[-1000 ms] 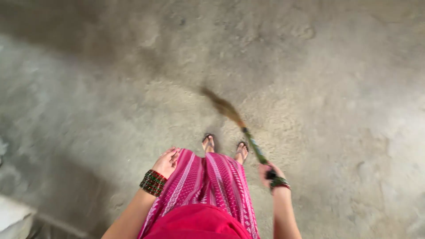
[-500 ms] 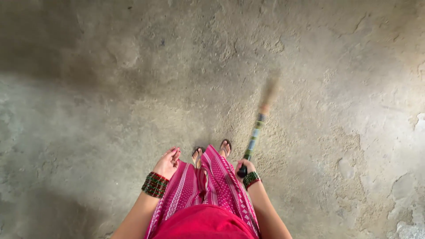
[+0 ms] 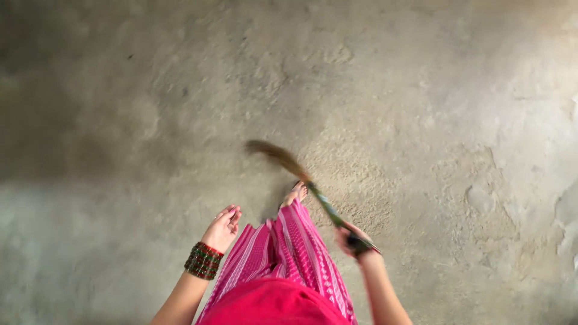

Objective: The person sweeps a concrete floor using a handheld broom, moving around various objects including a refrigerator, a motorcycle, and furniture.

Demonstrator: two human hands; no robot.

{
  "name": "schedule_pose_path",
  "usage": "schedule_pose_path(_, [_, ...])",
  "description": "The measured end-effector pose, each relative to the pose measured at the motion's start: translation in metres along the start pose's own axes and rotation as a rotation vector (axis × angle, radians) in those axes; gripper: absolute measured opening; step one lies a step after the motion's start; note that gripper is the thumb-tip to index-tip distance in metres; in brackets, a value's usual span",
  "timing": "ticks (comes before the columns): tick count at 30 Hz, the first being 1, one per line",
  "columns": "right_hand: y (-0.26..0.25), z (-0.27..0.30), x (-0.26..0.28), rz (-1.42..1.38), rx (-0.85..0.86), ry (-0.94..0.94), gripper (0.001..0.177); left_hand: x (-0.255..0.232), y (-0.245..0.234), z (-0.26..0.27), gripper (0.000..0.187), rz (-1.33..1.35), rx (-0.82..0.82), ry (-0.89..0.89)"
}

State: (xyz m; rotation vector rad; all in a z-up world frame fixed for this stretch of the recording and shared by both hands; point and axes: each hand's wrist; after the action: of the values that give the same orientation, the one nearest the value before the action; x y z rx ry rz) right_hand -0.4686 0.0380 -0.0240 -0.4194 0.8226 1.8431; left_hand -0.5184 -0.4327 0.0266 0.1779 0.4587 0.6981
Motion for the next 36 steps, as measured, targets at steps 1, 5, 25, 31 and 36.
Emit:
schedule_pose_path(1, [-0.010, 0.042, 0.015, -0.078, -0.232, -0.267, 0.029, -0.009, 0.023, -0.013, 0.025, -0.024, 0.017, -0.009])
schedule_pose_path(5, [-0.029, 0.133, 0.051, -0.272, -0.109, -0.436, 0.035, -0.015, 0.072, -0.022, 0.024, -0.043, 0.044, -0.040])
schedule_pose_path(25, [0.197, -0.173, -0.039, 0.686, -0.114, -0.073, 0.025, -0.126, 0.161, -0.095, 0.020, -0.055, 0.189, -0.031])
schedule_pose_path(31, [0.246, -0.186, -0.004, 0.407, -0.053, -0.055, 0.023, -0.181, 0.164, -0.112, 0.021, -0.095, 0.169, -0.044])
schedule_pose_path(36, [0.208, -0.026, 0.081, 0.226, -0.023, -0.241, 0.030, -0.208, 0.153, -0.130, 0.022, -0.114, 0.139, -0.089])
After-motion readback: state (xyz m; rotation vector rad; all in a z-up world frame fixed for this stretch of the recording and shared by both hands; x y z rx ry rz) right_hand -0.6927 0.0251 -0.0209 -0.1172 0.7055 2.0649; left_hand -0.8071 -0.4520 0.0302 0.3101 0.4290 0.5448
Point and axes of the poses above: each hand's wrist, its own z-axis away from the middle knuckle, its own y-axis out of the palm, x = y × z, and after that the axes turned 5 degrees about y, right-handed
